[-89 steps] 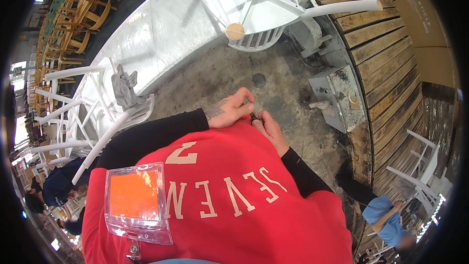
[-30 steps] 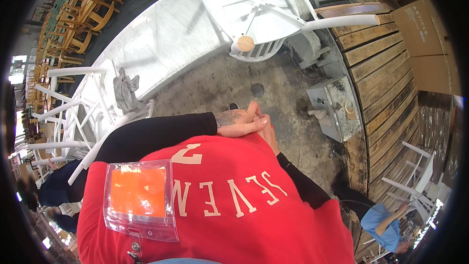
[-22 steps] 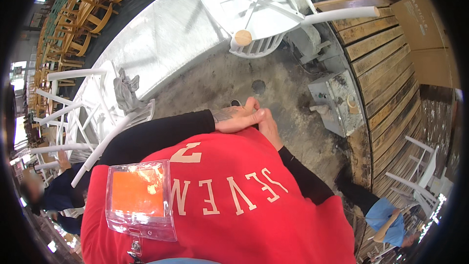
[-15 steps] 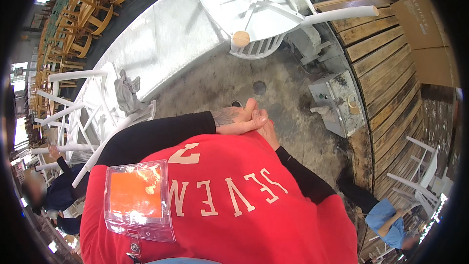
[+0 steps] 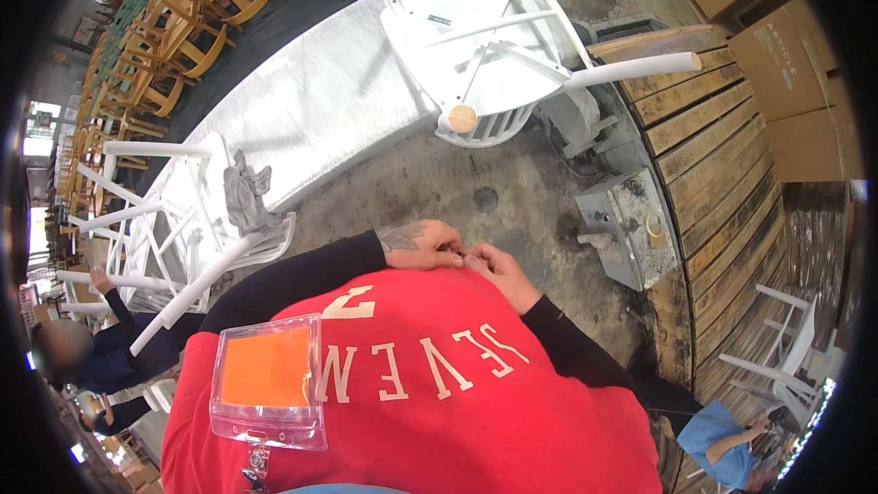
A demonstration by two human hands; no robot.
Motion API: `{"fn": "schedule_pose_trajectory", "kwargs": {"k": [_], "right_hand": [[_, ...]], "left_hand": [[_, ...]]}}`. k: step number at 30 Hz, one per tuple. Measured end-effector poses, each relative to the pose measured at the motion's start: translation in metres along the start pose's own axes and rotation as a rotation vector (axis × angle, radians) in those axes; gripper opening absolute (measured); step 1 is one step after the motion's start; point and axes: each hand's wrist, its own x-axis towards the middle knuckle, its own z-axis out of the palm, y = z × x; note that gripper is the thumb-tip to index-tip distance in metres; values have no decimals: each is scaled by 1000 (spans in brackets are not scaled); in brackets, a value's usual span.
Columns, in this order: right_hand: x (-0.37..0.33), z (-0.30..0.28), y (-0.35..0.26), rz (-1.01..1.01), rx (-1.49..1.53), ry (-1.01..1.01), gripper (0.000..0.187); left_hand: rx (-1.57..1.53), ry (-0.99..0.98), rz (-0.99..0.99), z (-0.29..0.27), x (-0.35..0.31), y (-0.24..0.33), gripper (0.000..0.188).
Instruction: The person wipes the underside of a white plastic chair with a gray cloth. They move around the chair to clean different sections of the legs and frame while other workers handle chairs in the background.
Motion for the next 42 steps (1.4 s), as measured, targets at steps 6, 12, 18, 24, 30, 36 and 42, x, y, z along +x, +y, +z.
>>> {"fn": "schedule_pose_trajectory", "kwargs": {"k": [6, 12, 18, 24, 30, 36, 42], "right_hand": [[-3, -13, -32, 30, -379, -165, 30], [-4, -12, -31, -32, -558, -89, 30], [11, -8, -29, -42, -584, -107, 34], [25, -18, -32, -21, -758, -220, 41], [35, -41, 13, 57, -575, -187, 47], [58, -13, -17, -105, -675, -233, 38], [59, 6, -27, -3, -591, -255, 35]], "left_hand": [[219, 230, 246, -15, -44, -21, 28], [70, 390, -206, -9, -176, -25, 22], [-35, 499, -1086, 121, -243, -138, 41], [91, 317, -783, 90, -190, -125, 45], [115, 430, -542, 76, -189, -127, 45], [59, 498, -427, 100, -219, -148, 41], [-76, 482, -491, 105, -243, -145, 39]]}}
